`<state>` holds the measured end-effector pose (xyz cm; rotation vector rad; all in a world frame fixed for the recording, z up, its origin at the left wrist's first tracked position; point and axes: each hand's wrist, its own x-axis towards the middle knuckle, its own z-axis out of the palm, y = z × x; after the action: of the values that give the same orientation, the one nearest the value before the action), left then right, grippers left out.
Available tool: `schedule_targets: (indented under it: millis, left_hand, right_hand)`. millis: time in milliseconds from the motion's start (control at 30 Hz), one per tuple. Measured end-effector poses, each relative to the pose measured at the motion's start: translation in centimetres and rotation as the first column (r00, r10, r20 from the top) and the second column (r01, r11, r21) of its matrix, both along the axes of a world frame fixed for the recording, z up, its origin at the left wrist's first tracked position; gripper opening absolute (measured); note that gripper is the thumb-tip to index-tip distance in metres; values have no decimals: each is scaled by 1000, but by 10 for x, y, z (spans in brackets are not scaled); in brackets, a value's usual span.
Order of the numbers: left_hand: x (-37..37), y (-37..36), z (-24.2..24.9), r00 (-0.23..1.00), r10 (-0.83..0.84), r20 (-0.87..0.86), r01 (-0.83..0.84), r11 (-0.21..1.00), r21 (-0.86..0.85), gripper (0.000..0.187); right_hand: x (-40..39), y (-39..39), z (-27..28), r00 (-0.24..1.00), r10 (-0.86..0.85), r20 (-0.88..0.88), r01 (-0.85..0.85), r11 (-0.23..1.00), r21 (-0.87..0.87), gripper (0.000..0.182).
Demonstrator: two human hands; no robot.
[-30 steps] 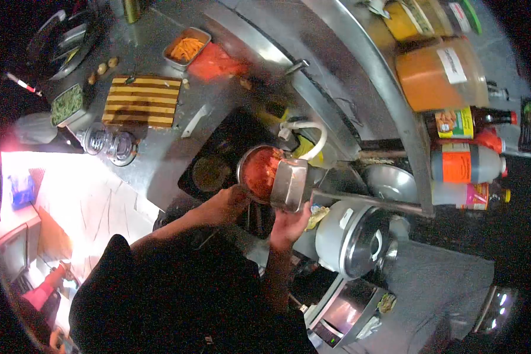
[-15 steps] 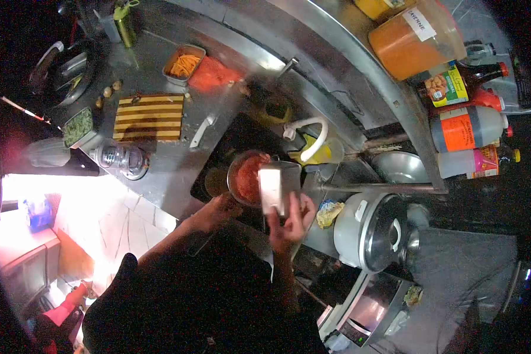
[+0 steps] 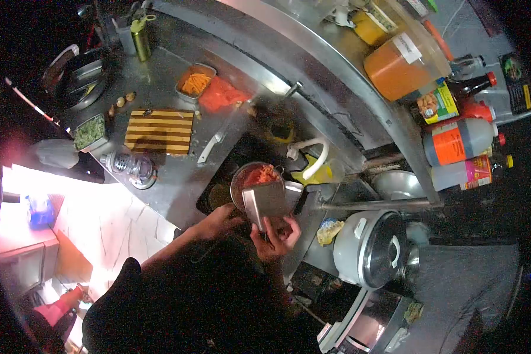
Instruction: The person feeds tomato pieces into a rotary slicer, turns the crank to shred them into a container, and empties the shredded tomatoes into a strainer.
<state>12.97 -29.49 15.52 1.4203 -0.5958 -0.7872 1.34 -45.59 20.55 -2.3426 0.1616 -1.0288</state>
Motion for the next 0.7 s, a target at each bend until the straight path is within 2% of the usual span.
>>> schedule_targets:
  millis: [33, 133, 233, 267, 300, 333, 367, 400, 467, 533, 567, 667, 700]
  left_hand:
    - [1, 4, 9, 987, -35, -159, 37, 999, 6, 41]
    - [2, 6, 1, 995, -34, -89, 33, 999, -3, 42]
    - [1, 14, -17, 926, -78, -369, 41, 993, -107, 42]
    - [0, 20, -22, 920, -62, -386, 18, 993, -118, 40]
    - [1, 28, -25, 915, -48, -401, -5, 991, -131, 38]
    - [2, 36, -29, 909, -35, -416, -27, 989, -143, 36]
    - [2, 47, -33, 871, -29, -491, -41, 990, -131, 36]
    - [1, 61, -39, 827, -20, -563, -55, 992, -116, 36]
    - [3, 88, -56, 834, 64, -549, -77, 997, -1, 36]
    - [2, 110, -80, 914, 194, -357, -132, 973, 191, 36]
    - [4, 124, -62, 927, 202, -316, -139, 968, 209, 35]
    - [-12, 165, -77, 853, 273, -445, -171, 952, 255, 38]
    - [-26, 171, -80, 823, 349, -448, -349, 933, 86, 33]
  right_hand:
    - [-6, 1, -8, 999, -21, -26, 23, 997, 77, 46]
    - [-1, 0, -21, 993, 32, -113, -21, 995, 98, 45]
    - [12, 7, -11, 997, -68, -31, 73, 984, 165, 42]
    - [19, 8, -8, 997, -77, -1, 70, 905, 420, 41]
    - [27, 6, -5, 995, -93, 28, 53, 763, 644, 41]
    - [33, 3, -3, 992, -115, 54, 22, 569, 822, 41]
    - [35, -3, -10, 994, -104, 31, -11, 184, 983, 49]
    - [35, -11, -20, 996, -53, 70, -67, 48, 997, 49]
    - [38, -25, -50, 992, 4, 125, -122, -188, 975, 52]
    - [39, -34, -105, 992, 11, 123, -112, -345, 932, 56]
    - [40, -36, -129, 993, 35, 110, -87, -401, 912, 59]
    - [48, -24, -175, 976, 199, 89, 38, -555, 831, 62]
    - [54, -14, -182, 964, 252, 88, 82, -595, 799, 62]
